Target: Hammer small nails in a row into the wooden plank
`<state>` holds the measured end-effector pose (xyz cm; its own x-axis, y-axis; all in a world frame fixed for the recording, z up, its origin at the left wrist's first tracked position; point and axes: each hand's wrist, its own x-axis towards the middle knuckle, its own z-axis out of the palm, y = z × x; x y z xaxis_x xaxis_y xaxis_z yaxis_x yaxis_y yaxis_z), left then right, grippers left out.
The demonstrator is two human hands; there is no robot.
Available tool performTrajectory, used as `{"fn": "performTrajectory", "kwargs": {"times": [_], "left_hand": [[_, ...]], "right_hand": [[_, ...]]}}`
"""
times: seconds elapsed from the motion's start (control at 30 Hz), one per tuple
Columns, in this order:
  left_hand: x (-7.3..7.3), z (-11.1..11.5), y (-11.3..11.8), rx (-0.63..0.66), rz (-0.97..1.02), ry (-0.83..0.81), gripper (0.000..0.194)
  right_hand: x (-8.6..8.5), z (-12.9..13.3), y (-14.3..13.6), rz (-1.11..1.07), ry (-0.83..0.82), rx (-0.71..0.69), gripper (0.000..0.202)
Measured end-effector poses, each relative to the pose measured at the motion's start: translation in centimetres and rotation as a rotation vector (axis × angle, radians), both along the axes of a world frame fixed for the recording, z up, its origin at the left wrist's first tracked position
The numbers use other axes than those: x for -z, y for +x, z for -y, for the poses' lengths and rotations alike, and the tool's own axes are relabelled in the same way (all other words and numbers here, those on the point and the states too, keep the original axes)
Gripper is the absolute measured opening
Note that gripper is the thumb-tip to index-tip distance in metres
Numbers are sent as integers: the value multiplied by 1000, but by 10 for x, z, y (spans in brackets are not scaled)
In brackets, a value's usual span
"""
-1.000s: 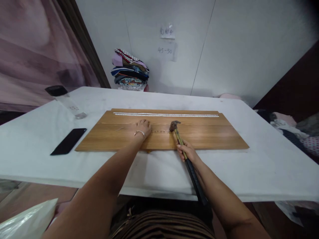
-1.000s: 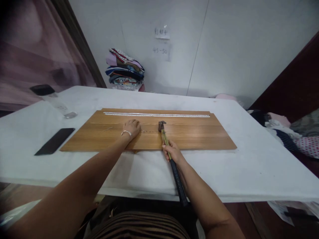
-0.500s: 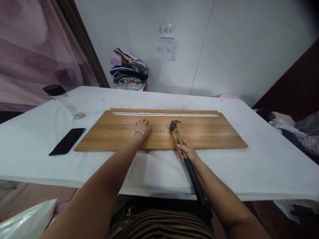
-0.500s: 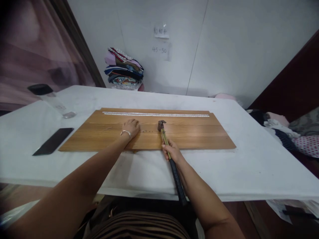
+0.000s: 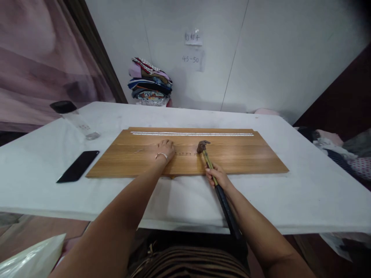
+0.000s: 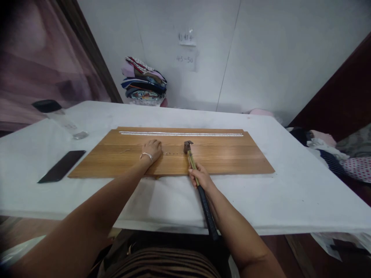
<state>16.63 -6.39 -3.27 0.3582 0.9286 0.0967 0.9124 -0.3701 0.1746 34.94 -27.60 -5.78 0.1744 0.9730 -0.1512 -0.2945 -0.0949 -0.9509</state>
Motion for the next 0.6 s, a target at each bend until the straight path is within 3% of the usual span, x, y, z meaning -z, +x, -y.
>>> {"fn": "performTrajectory", "kwargs": {"times": [0.2, 0.4, 0.6], "left_hand": [[3, -5, -2, -55, 91, -35, 46], [11, -13, -7, -278, 184, -24, 48], [13, -14, -8, -228, 75, -31, 47]], "right_hand": [[1, 0, 0, 9, -13, -2, 41], [-4, 3, -1, 6, 6, 18, 40], [-10, 4, -1, 24, -25, -24, 41]]}}
